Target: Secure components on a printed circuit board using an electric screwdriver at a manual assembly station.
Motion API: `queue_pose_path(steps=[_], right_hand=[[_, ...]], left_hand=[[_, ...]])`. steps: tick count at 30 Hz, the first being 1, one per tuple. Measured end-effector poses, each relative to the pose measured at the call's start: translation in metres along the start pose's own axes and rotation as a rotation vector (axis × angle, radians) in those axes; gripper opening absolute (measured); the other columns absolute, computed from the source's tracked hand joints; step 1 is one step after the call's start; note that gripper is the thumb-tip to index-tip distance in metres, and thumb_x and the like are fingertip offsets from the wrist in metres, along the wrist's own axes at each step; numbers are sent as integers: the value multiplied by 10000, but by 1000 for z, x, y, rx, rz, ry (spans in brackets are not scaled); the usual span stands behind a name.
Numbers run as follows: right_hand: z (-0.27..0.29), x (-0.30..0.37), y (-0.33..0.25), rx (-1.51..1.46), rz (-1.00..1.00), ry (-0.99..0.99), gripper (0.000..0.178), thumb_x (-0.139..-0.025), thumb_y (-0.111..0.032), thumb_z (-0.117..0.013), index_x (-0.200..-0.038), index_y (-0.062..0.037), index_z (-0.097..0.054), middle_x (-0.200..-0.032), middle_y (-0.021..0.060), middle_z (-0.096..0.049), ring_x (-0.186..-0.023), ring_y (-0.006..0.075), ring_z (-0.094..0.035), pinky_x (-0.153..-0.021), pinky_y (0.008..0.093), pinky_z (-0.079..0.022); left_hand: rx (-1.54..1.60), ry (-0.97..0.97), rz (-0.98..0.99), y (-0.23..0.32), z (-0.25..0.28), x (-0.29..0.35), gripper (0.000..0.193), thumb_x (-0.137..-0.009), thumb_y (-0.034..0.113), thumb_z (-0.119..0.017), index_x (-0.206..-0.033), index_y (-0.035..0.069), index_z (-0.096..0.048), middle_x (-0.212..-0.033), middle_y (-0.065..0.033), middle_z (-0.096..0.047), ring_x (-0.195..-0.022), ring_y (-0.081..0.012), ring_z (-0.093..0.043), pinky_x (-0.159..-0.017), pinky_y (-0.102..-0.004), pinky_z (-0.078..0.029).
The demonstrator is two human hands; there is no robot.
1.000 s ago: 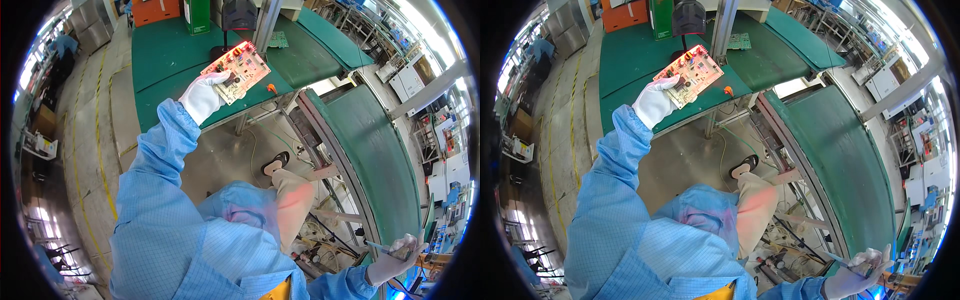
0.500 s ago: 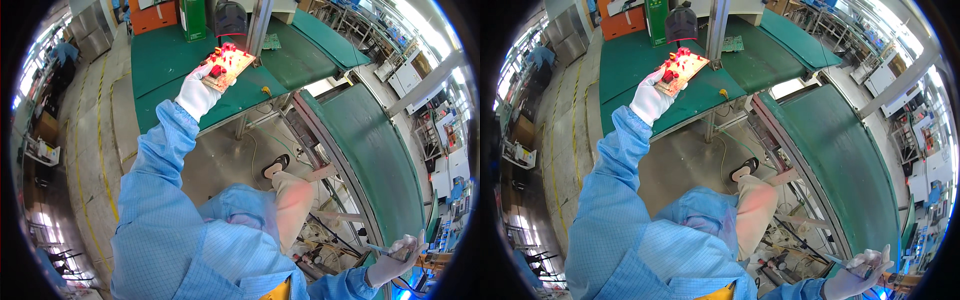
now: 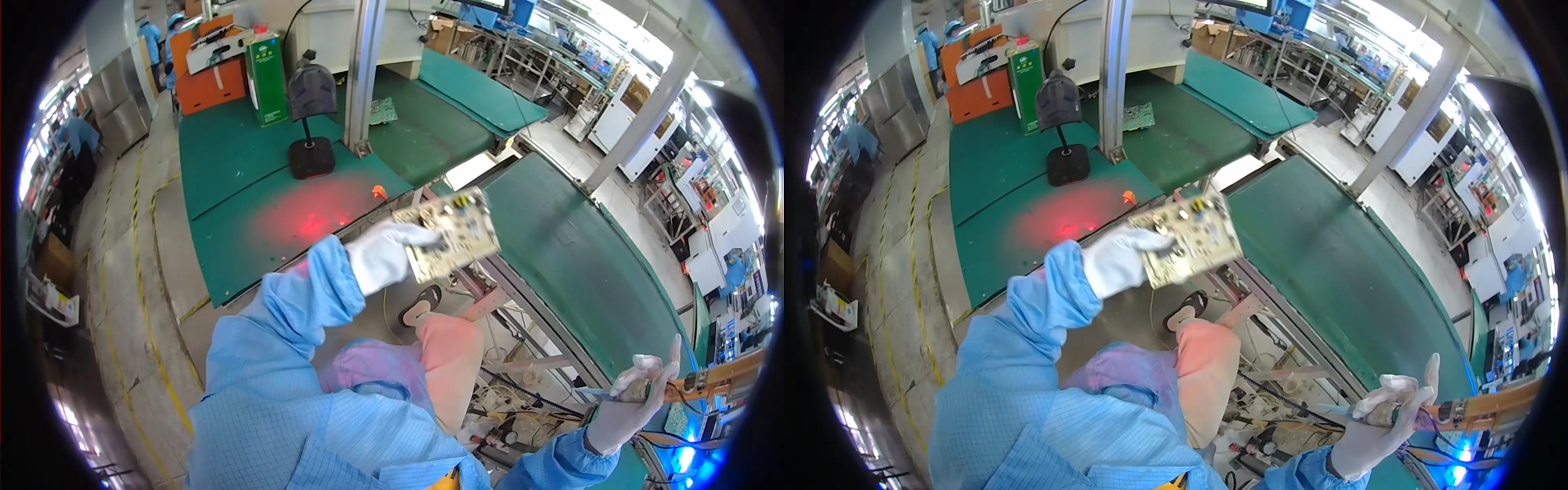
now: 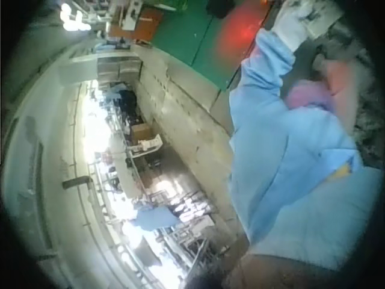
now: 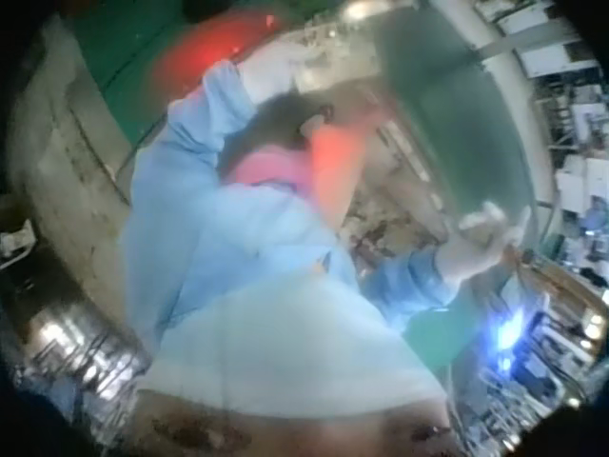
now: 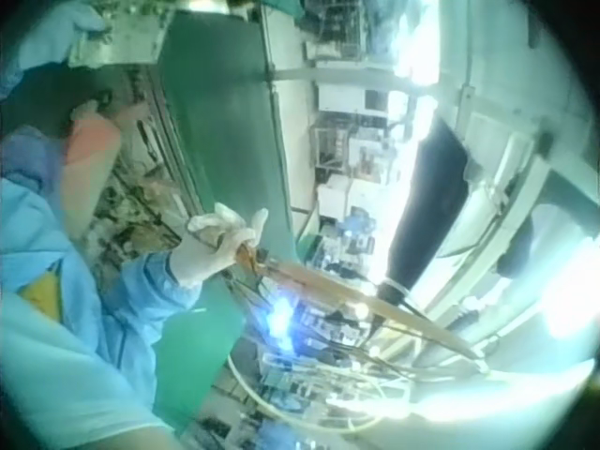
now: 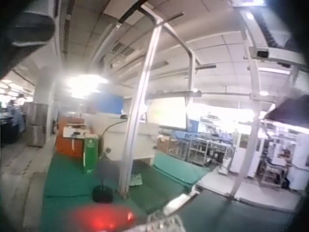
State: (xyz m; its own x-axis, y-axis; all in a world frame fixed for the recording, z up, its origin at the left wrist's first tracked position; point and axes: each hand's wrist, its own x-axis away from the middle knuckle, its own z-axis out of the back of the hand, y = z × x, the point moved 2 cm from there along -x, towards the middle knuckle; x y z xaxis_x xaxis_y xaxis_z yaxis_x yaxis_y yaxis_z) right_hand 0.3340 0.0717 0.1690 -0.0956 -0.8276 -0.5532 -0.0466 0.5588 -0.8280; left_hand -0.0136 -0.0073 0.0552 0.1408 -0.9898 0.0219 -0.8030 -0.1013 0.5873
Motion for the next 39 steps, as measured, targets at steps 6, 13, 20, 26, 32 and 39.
queue_pose_path(steps=[6,13,20,26,32,39], right_hand=[[1,-4,1,-60,-47,-58,580,-1038,-390,-337,-1411,54,-335,-821,37,-530,-506,41,-395,-424,168,-295],[4,-5,6,-21,-57,-119,568,-1041,-391,-324,-1373,67,-379,-790,40,-523,-472,53,-397,-405,169,-292],[7,-5,9,-57,-42,-112,538,-1044,-372,-324,-1337,66,-433,-791,29,-515,-499,59,-413,-430,168,-304],[-8,-18,16,-162,-99,-44,435,-990,-277,-453,-1243,72,-522,-758,62,-563,-496,98,-486,-453,228,-432],[-14,-26,29,-134,-71,-210,517,-1033,-329,-370,-1313,99,-448,-810,81,-604,-541,88,-480,-456,177,-361],[-6,-18,36,-74,153,-111,536,-1039,-321,-354,-1285,147,-436,-770,104,-602,-512,110,-501,-416,179,-375]], left_hand=[[41,-197,160,-72,-49,-36,449,-894,45,-590,-1321,-36,-480,-1270,-169,-587,-1155,-253,-591,-1027,-390,-453],[-13,-281,325,-138,-81,-44,345,-913,118,-600,-1231,-13,-576,-1128,-131,-665,-1020,-208,-644,-940,-333,-491],[-297,-403,346,-175,-77,-44,447,-916,156,-628,-1318,0,-510,-1205,-66,-619,-1106,-120,-548,-976,-278,-383],[-72,-197,516,-158,-111,-30,354,-866,68,-664,-1207,-5,-607,-1113,-75,-674,-1035,-157,-623,-914,-281,-469],[-524,-385,292,-164,-98,-28,424,-889,97,-655,-1270,-35,-525,-1125,-62,-662,-1032,-110,-603,-932,-274,-457],[-370,-367,273,-173,-113,-12,417,-859,103,-700,-1232,-21,-563,-1069,-61,-668,-976,-104,-608,-881,-260,-476]])
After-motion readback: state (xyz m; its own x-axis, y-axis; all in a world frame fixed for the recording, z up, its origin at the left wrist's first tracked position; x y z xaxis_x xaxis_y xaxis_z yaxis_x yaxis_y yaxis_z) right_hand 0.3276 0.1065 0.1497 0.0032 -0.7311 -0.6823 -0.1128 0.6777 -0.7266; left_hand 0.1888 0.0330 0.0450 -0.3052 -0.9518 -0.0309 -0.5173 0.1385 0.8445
